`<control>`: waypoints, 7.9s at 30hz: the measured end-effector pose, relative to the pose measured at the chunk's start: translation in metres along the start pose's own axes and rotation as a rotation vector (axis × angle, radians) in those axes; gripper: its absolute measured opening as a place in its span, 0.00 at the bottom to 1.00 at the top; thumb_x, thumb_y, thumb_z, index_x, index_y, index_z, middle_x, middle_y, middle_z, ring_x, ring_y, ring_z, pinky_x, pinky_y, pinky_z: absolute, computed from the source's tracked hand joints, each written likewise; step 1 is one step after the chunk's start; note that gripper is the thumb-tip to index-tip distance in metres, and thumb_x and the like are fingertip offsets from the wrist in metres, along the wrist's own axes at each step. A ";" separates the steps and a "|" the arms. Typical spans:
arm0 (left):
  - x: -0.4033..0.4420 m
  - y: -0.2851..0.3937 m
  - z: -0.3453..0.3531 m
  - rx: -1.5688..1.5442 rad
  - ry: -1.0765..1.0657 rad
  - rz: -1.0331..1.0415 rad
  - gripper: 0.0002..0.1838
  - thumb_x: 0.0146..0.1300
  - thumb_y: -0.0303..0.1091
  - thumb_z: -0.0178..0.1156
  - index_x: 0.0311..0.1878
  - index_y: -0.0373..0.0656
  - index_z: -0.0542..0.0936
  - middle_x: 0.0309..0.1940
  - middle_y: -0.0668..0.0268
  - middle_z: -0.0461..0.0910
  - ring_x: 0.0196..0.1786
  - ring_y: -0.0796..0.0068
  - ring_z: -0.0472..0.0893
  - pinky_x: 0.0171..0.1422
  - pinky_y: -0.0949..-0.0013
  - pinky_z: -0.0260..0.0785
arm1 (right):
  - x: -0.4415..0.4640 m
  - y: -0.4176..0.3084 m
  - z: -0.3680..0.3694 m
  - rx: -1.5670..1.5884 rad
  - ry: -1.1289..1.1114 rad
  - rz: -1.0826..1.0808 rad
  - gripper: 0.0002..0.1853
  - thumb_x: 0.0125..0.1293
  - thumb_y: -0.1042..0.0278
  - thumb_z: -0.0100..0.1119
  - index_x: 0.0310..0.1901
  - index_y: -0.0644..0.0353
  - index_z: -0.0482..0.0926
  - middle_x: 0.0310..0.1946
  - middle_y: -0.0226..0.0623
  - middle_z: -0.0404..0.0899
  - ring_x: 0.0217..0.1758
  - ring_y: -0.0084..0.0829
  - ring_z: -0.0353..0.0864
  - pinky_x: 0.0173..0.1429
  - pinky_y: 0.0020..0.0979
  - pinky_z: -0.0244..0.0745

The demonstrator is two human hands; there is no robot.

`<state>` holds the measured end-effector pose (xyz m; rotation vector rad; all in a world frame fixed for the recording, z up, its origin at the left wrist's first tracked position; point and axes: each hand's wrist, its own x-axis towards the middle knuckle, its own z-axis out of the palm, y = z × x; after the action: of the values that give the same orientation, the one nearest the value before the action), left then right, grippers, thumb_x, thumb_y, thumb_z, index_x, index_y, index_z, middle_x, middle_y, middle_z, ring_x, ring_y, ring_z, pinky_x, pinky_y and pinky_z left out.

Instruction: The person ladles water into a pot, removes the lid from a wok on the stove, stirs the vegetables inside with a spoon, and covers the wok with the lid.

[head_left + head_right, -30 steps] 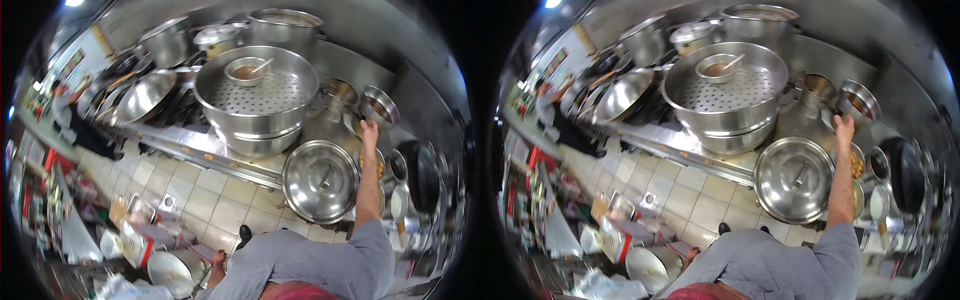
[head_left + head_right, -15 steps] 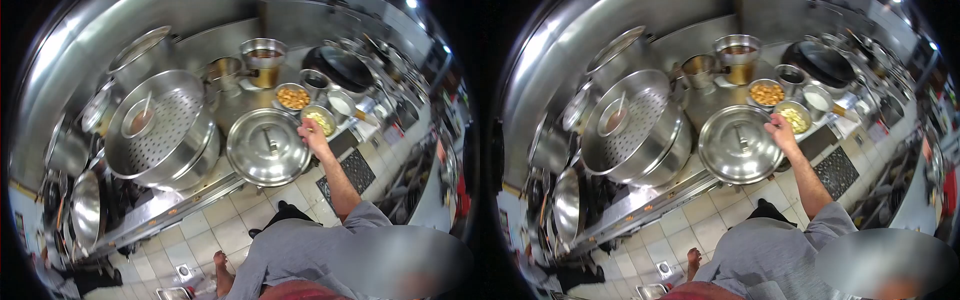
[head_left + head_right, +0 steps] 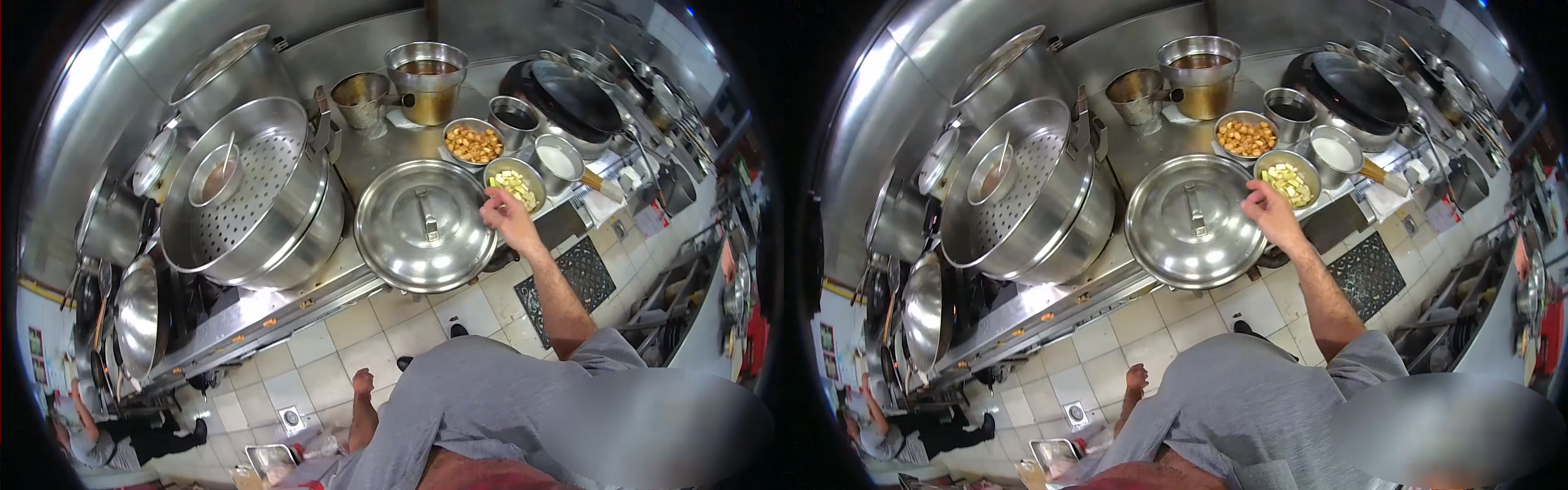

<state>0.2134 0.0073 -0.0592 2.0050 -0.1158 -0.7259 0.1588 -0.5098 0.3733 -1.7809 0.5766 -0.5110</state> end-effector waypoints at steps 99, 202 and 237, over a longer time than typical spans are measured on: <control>-0.212 -0.344 -0.707 -0.721 0.700 -0.709 0.08 0.55 0.32 0.52 0.34 0.40 0.77 0.22 0.68 0.74 0.23 0.79 0.73 0.18 0.74 0.63 | -0.070 -0.392 1.067 -0.867 -0.504 -0.779 0.24 0.58 0.54 0.55 0.56 0.51 0.68 0.53 0.55 0.63 0.56 0.49 0.67 0.56 0.43 0.67; -0.008 0.027 -1.054 0.207 0.399 1.005 0.22 0.42 0.34 0.70 0.42 0.42 0.77 0.40 0.61 0.68 0.47 0.62 0.67 0.52 0.63 0.60 | -0.376 -0.448 0.957 -0.914 -0.361 0.193 0.20 0.59 0.64 0.55 0.54 0.55 0.72 0.33 0.46 0.77 0.38 0.41 0.77 0.44 0.35 0.70; -0.016 0.017 -1.050 0.278 0.414 0.914 0.21 0.38 0.36 0.72 0.39 0.42 0.78 0.42 0.63 0.66 0.48 0.63 0.65 0.52 0.62 0.59 | -0.261 -0.404 0.979 -1.292 -0.388 -0.119 0.22 0.59 0.75 0.43 0.58 0.57 0.64 0.33 0.50 0.75 0.34 0.48 0.76 0.37 0.44 0.70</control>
<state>0.7666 0.8075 0.3373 2.0182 -0.8528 0.2997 0.5981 0.4823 0.4868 -3.0416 0.5519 0.2547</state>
